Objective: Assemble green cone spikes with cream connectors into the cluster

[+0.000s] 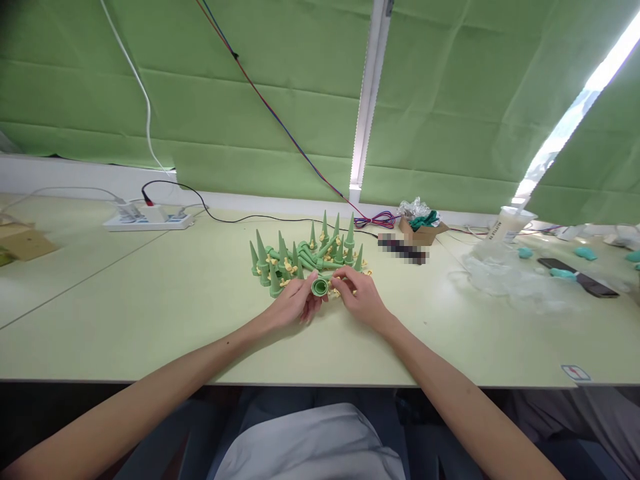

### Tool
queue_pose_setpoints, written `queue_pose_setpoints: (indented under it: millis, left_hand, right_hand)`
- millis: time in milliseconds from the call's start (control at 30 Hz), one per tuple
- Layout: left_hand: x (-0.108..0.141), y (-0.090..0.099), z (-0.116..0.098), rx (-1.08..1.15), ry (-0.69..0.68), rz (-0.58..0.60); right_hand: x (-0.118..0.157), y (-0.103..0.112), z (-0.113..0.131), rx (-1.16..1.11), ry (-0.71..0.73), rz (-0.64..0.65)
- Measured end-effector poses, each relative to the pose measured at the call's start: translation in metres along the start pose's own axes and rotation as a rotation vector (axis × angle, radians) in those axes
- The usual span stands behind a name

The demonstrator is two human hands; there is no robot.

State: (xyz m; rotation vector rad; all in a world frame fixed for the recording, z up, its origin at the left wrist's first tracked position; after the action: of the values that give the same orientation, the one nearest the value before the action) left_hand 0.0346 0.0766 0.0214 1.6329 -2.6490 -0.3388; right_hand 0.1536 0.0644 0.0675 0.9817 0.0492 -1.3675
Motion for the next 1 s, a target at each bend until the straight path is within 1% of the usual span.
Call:
queue_pose_setpoints:
  millis: [333,600,1000]
  left_hand:
    - [0.0027,0.0027,-0.0035,-0.058,0.008,-0.009]
    - [0.0010,0.0027,-0.0020,-0.085,0.008,-0.010]
    - [0.0002,0.0027,-0.0039,-0.100,-0.021,-0.002]
  right_hand:
    - [-0.0006,-0.0015,-0.0030,-0.004,-0.023,0.023]
    - [-0.0011,-0.0021,-0.0058,0.019,-0.047,0.030]
    - [-0.0009,-0.0043,-0.0104,0.028,-0.058,0.044]
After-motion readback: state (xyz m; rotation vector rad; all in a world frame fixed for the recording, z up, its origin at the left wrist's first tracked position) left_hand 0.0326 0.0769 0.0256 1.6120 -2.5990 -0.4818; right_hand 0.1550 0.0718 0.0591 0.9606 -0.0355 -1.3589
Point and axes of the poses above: each hand's wrist, its own x-axis away from the middle knuckle, its own y-axis out of the back of the hand, z = x × y, the point moved 10 cm from there along -x, towards the middle knuckle, and after that the axes turned 8 degrees about x, right-handed, at the moved point
